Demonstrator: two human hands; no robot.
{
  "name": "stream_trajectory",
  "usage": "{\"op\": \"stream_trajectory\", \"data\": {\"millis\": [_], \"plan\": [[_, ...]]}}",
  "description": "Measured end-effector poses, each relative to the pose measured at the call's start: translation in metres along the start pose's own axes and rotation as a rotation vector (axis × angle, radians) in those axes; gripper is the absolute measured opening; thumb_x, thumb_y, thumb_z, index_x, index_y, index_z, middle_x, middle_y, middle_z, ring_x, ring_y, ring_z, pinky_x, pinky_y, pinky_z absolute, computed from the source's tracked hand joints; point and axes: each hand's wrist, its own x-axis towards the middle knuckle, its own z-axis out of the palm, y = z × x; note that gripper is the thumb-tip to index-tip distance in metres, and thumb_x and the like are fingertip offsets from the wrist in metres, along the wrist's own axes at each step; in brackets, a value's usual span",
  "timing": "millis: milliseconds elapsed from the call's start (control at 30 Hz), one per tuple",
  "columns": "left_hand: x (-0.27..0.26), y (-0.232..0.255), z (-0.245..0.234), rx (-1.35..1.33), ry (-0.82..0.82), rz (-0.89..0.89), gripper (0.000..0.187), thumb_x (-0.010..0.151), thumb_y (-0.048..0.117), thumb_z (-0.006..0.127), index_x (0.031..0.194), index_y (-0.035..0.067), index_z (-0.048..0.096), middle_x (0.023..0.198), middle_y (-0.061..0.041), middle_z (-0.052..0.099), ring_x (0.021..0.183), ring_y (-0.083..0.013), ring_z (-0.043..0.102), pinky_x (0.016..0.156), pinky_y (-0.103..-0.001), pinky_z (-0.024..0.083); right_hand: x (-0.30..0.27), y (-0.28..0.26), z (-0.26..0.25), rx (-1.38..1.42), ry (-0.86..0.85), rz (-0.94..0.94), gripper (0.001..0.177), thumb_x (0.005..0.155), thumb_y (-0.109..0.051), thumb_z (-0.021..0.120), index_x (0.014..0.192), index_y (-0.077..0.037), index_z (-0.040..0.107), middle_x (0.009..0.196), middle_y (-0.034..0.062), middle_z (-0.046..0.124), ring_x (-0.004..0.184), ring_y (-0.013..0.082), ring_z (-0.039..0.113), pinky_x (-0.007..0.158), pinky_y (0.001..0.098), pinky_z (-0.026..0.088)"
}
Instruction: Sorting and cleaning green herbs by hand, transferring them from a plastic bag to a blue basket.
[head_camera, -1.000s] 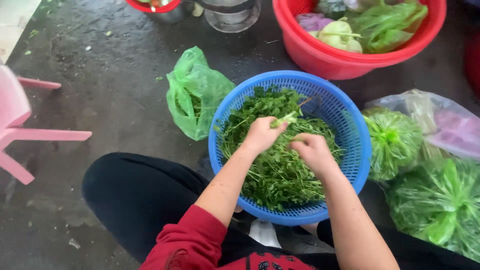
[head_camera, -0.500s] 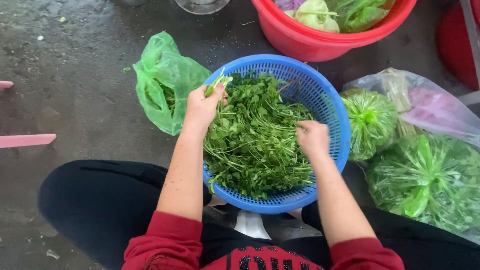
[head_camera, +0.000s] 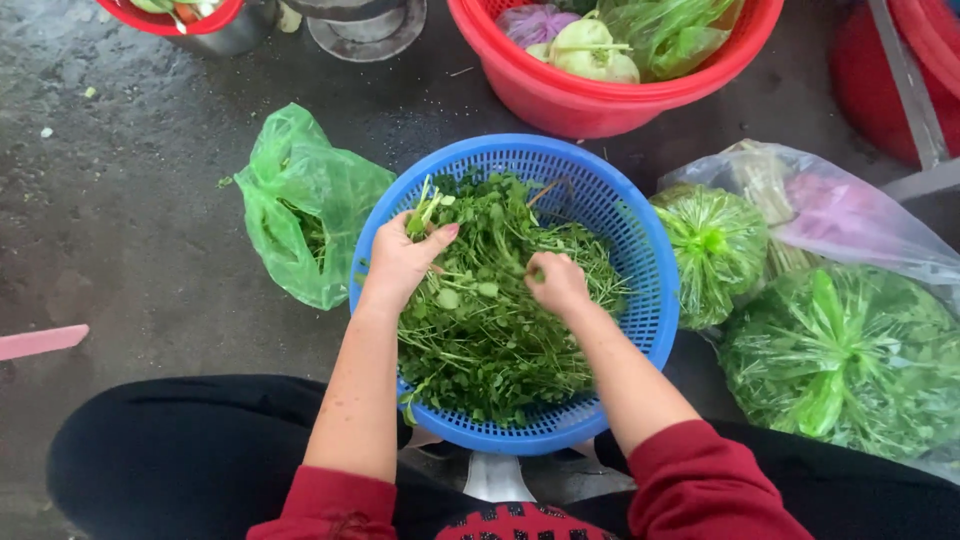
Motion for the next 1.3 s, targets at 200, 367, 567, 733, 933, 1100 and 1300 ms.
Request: {"op": "stream_trajectory", "data": {"millis": [200,367,567,733,933,1100,1300], "plan": [[0.000,-0.014,0.008,0.281,0.092,0.082,0.021,0.081,0.026,0.070,0.086,0.006,0.066,0.067,-0.011,0.066,0.042,-0.0188,0.062,0.035,-0.026,0.053,-0.016,-0.004,-0.055,0.619,-0.088,-0.034,0.012,0.076,-0.009,0.066,0.088,-0.010,0.065,0.074,0.0028,0.063,0.075,0.0139,0.059,0.071,0.0295,0.049],[-0.016,-0.007,0.030,0.573,-0.055,0.382,0.019,0.078,0.015,0.069,0.096,0.011,0.071,0.099,-0.007,0.067,0.092,-0.0291,0.065,0.077,-0.039,0.053,-0.038,-0.039,-0.092,0.761,-0.225,-0.072,0.012,0.078,-0.002,0.063,0.089,-0.004,0.066,0.081,0.0076,0.067,0.079,0.0166,0.061,0.076,0.0333,0.049],[-0.040,0.009,0.040,0.896,-0.413,0.245,0.032,0.081,0.020,0.061,0.111,0.009,0.066,0.125,-0.005,0.060,0.104,-0.0338,0.061,0.089,-0.045,0.051,-0.049,-0.063,-0.095,0.951,-0.358,-0.118,0.019,0.075,0.005,0.063,0.091,-0.004,0.063,0.088,0.0047,0.065,0.079,0.0162,0.061,0.075,0.0326,0.054],[-0.044,0.029,0.032,0.964,-0.523,-0.022,0.042,0.090,0.031,0.053,0.120,0.002,0.059,0.119,-0.015,0.063,0.111,-0.0323,0.059,0.093,-0.044,0.048,-0.056,-0.049,-0.101,0.833,-0.227,-0.128,0.014,0.080,0.000,0.061,0.091,-0.005,0.070,0.084,0.0076,0.070,0.081,0.0149,0.062,0.077,0.0309,0.052],[-0.043,0.026,0.031,0.875,-0.506,-0.084,0.051,0.090,0.033,0.056,0.126,-0.003,0.053,0.122,-0.020,0.059,0.117,-0.0338,0.054,0.097,-0.044,0.045,-0.066,-0.061,-0.105,0.607,0.079,-0.177,0.021,0.081,-0.006,0.068,0.101,-0.011,0.072,0.097,0.0075,0.072,0.096,0.0206,0.066,0.088,0.0364,0.050],[-0.033,0.002,0.030,0.782,-0.433,0.076,0.041,0.086,0.039,0.059,0.096,0.000,0.067,0.091,-0.019,0.068,0.094,-0.0367,0.063,0.081,-0.046,0.050,-0.067,-0.074,-0.091,0.535,-0.152,-0.160,0.027,0.077,-0.014,0.073,0.103,-0.015,0.068,0.069,0.0047,0.069,0.067,0.0160,0.065,0.070,0.0335,0.051],[-0.024,0.000,0.012,0.609,-0.332,0.073,0.034,0.086,0.035,0.060,0.088,0.002,0.067,0.081,-0.015,0.068,0.085,-0.0308,0.065,0.077,-0.041,0.049,-0.065,-0.045,-0.100,0.723,-0.132,-0.257,0.019,0.087,-0.003,0.057,0.102,-0.001,0.069,0.055,0.0048,0.062,0.051,0.0105,0.053,0.057,0.0252,0.046]]}}
